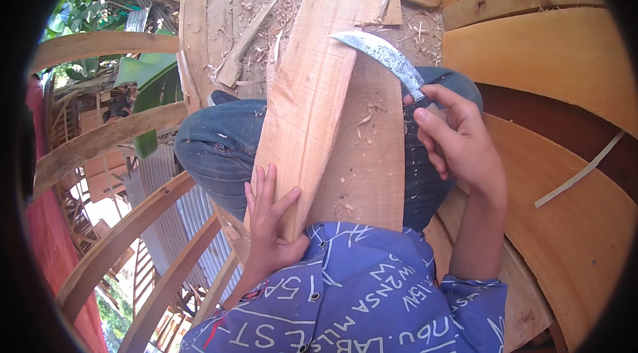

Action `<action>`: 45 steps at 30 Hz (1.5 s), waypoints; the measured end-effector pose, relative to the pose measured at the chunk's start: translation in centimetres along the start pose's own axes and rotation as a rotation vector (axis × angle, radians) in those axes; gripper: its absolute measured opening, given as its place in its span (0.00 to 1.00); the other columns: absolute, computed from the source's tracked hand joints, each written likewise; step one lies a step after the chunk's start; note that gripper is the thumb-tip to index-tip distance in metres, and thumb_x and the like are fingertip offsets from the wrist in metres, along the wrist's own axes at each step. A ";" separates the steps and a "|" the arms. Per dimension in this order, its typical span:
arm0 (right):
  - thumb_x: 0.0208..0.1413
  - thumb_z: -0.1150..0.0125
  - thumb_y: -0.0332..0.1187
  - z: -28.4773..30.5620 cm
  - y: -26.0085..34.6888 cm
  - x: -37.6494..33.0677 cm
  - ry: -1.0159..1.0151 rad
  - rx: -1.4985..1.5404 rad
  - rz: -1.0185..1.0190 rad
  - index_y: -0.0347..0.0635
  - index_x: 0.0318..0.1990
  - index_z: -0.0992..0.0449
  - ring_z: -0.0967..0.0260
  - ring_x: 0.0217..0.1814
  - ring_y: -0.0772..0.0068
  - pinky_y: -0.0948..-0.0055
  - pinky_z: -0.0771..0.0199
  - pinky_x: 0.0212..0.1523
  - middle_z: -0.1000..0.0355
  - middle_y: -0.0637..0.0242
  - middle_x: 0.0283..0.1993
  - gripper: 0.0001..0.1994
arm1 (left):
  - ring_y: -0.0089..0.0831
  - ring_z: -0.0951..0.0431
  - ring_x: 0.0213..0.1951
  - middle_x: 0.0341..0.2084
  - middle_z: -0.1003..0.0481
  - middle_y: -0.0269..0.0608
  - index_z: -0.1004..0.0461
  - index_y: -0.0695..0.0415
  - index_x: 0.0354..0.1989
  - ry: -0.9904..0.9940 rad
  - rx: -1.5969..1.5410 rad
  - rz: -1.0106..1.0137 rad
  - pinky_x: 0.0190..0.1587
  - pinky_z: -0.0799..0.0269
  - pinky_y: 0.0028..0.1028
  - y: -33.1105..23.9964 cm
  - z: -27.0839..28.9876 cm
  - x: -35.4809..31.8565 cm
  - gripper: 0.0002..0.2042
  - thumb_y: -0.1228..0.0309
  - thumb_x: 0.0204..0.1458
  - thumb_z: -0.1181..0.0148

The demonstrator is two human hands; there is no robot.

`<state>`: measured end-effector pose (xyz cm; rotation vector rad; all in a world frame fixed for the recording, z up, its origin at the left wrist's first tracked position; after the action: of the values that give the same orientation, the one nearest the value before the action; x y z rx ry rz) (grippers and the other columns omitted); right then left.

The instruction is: The person sits cross-legged on a wooden floor and uses a curved knife to shave and shape a long, thin piece of wood. They hold the wood with their left hand and repeatedly scrape the surface with the knife in their right hand, removing thin strips of wood.

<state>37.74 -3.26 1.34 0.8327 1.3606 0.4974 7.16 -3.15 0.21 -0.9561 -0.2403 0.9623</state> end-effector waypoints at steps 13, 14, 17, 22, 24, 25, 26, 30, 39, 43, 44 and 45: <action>0.61 0.46 0.29 -5.2 -2.8 1.2 0.052 0.023 0.327 0.38 0.47 0.34 0.38 0.25 0.86 0.82 0.37 0.26 0.33 0.70 0.28 0.10 | 0.33 0.32 0.60 0.58 0.31 0.48 0.39 0.65 0.65 0.041 -0.525 0.320 0.63 0.42 0.33 3.9 11.1 0.0 0.38 0.79 0.37 0.44; 0.60 0.46 0.29 -5.8 -3.2 1.6 0.051 0.000 0.362 0.38 0.47 0.33 0.39 0.25 0.86 0.81 0.39 0.25 0.33 0.71 0.27 0.09 | 0.32 0.30 0.58 0.56 0.29 0.47 0.39 0.65 0.65 -0.005 -0.451 0.342 0.62 0.40 0.32 3.9 11.8 0.3 0.37 0.78 0.38 0.44; 0.59 0.46 0.28 -6.8 -3.1 1.9 0.080 -0.065 0.344 0.37 0.44 0.33 0.44 0.23 0.86 0.78 0.46 0.23 0.38 0.74 0.23 0.08 | 0.31 0.28 0.55 0.54 0.28 0.48 0.38 0.65 0.64 -0.022 -0.445 0.407 0.59 0.37 0.31 4.9 12.5 0.5 0.36 0.78 0.38 0.43; 0.60 0.43 0.31 -8.1 -2.6 1.8 0.131 -0.225 0.352 0.36 0.40 0.31 0.45 0.20 0.86 0.76 0.47 0.21 0.40 0.71 0.18 0.08 | 0.29 0.19 0.41 0.39 0.20 0.50 0.41 0.65 0.59 -0.024 -0.505 0.520 0.42 0.24 0.25 6.0 10.6 1.1 0.28 0.82 0.48 0.38; 0.61 0.42 0.33 -8.4 -2.5 1.7 0.132 -0.256 0.346 0.36 0.39 0.30 0.45 0.20 0.85 0.75 0.47 0.21 0.40 0.69 0.17 0.08 | 0.29 0.19 0.40 0.39 0.20 0.50 0.40 0.66 0.59 -0.050 -0.580 0.501 0.42 0.23 0.26 5.4 10.0 1.1 0.29 0.82 0.46 0.37; 0.61 0.42 0.33 -8.4 -2.4 1.7 0.125 -0.259 0.353 0.35 0.38 0.30 0.45 0.20 0.85 0.74 0.46 0.21 0.40 0.68 0.17 0.09 | 0.29 0.18 0.39 0.39 0.20 0.50 0.39 0.66 0.58 -0.061 -0.619 0.491 0.42 0.23 0.26 5.0 9.8 1.1 0.29 0.81 0.46 0.36; 0.61 0.41 0.33 -8.5 -2.4 1.7 0.116 -0.261 0.361 0.35 0.37 0.29 0.45 0.19 0.84 0.74 0.46 0.21 0.41 0.67 0.17 0.09 | 0.29 0.18 0.39 0.39 0.20 0.51 0.40 0.66 0.59 -0.060 -0.620 0.474 0.42 0.23 0.26 4.6 9.8 1.4 0.29 0.81 0.46 0.36; 0.62 0.43 0.35 -7.9 -3.1 2.0 -0.026 -0.343 0.488 0.34 0.35 0.30 0.38 0.17 0.64 0.66 0.41 0.22 0.36 0.57 0.18 0.11 | 0.30 0.18 0.39 0.38 0.20 0.52 0.40 0.67 0.60 0.010 -0.621 0.429 0.41 0.22 0.26 3.6 9.1 2.0 0.30 0.80 0.47 0.35; 0.63 0.45 0.42 -6.7 -1.7 1.7 -0.200 -0.484 0.356 0.31 0.28 0.30 0.33 0.24 0.40 0.56 0.35 0.26 0.35 0.43 0.19 0.20 | 0.29 0.18 0.39 0.35 0.18 0.52 0.34 0.66 0.59 0.103 -0.412 0.300 0.42 0.25 0.24 1.3 7.7 2.8 0.29 0.75 0.48 0.32; 0.63 0.45 0.46 -6.7 -0.7 2.9 -0.240 -0.478 0.336 0.30 0.24 0.30 0.33 0.23 0.39 0.55 0.35 0.26 0.35 0.42 0.19 0.24 | 0.30 0.17 0.38 0.33 0.18 0.52 0.31 0.64 0.57 0.104 -0.298 0.251 0.40 0.25 0.25 0.8 8.3 4.3 0.27 0.74 0.46 0.33; 0.63 0.45 0.47 -6.7 -0.4 3.1 -0.251 -0.468 0.341 0.30 0.23 0.30 0.33 0.23 0.39 0.54 0.35 0.26 0.35 0.42 0.19 0.25 | 0.31 0.17 0.38 0.32 0.18 0.53 0.31 0.63 0.56 0.099 -0.292 0.259 0.40 0.25 0.25 0.6 8.2 4.3 0.27 0.74 0.45 0.33; 0.63 0.45 0.48 -6.8 -0.3 3.4 -0.260 -0.488 0.350 0.30 0.22 0.29 0.33 0.23 0.39 0.54 0.34 0.26 0.34 0.42 0.19 0.26 | 0.32 0.16 0.37 0.32 0.18 0.53 0.30 0.63 0.55 0.096 -0.286 0.268 0.39 0.25 0.25 0.5 8.1 4.3 0.26 0.74 0.45 0.33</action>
<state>31.71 0.62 -1.01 0.6981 0.8044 0.9177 4.82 5.06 3.63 -1.3181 -0.1738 1.1430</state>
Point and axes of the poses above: each hand's wrist, its own x-axis towards the middle knuckle, its own z-axis out of the back of the hand, y = z × x, the point moved 3 cm from there along x, towards the middle knuckle
